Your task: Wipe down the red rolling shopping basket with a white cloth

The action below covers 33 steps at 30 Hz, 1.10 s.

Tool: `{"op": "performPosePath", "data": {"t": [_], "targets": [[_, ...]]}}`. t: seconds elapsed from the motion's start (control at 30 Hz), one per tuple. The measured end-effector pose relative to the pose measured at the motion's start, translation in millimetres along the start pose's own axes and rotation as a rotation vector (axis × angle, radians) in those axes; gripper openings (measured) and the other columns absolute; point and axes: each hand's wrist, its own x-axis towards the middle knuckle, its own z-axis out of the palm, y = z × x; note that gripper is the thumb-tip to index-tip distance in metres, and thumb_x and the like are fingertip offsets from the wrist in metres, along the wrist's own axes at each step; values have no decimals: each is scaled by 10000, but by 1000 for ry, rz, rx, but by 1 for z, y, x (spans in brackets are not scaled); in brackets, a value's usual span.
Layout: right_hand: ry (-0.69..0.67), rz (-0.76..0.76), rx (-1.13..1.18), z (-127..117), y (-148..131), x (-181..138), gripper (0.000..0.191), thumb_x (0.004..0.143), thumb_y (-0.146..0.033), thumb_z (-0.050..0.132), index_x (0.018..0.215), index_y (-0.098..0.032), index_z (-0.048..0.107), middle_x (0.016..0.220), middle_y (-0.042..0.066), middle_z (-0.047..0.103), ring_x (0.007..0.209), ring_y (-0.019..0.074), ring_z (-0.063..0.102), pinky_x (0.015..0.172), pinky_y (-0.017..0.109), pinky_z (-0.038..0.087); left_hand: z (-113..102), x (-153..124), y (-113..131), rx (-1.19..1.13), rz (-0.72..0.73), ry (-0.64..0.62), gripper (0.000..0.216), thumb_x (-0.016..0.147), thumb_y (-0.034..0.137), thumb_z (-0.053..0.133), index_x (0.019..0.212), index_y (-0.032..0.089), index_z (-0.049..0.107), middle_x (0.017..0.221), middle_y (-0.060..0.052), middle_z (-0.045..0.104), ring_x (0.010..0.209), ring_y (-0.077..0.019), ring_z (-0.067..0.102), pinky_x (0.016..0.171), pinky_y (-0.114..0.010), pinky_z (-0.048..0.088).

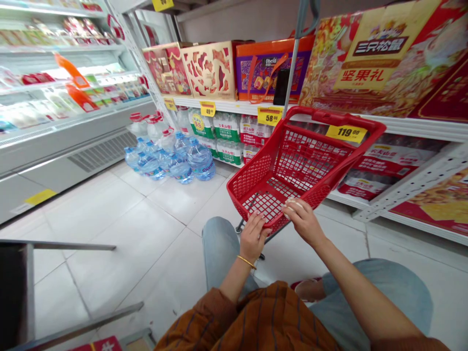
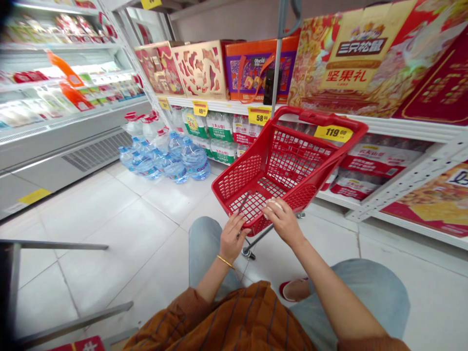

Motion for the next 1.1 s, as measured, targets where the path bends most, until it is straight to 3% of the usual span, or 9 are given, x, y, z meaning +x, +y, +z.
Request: {"op": "performPosePath", "data": {"t": [0.23, 0.57, 0.8, 1.1], "targets": [[-55, 2, -80, 1, -10, 11, 210, 925, -175, 506, 1061, -207, 663, 1079, 83, 665, 1141, 239, 511, 964, 434, 477, -1, 1, -4, 12, -20, 74, 214, 902, 314, 575, 1046, 162, 622, 1115, -122, 692, 1200, -266, 576, 973, -491, 531], [-53, 38, -128, -9, -33, 14, 223, 941, -195, 468, 1057, -221, 657, 1064, 78, 665, 1092, 231, 526, 928, 418, 484, -14, -5, -13, -20, -21, 9, 165, 892, 267, 586, 1027, 177, 618, 1138, -105, 684, 1212, -258, 566, 977, -456, 528], [-7, 53, -163, -3, -47, 15, 197, 947, -226, 474, 1007, -191, 659, 1039, 71, 662, 1072, 229, 515, 962, 408, 447, -20, -3, -19, -23, -17, 44, 143, 880, 253, 603, 987, 159, 617, 1109, -118, 688, 1201, -258, 571, 967, -449, 526], [45, 80, -154, 8, -47, 16, 251, 968, -246, 422, 1051, -205, 655, 1028, 75, 656, 1055, 216, 511, 964, 395, 435, -16, 10, -27, -11, 7, -6, 218, 897, 176, 544, 1101, 168, 621, 1092, -97, 667, 1213, -237, 542, 1007, -489, 493]]}}
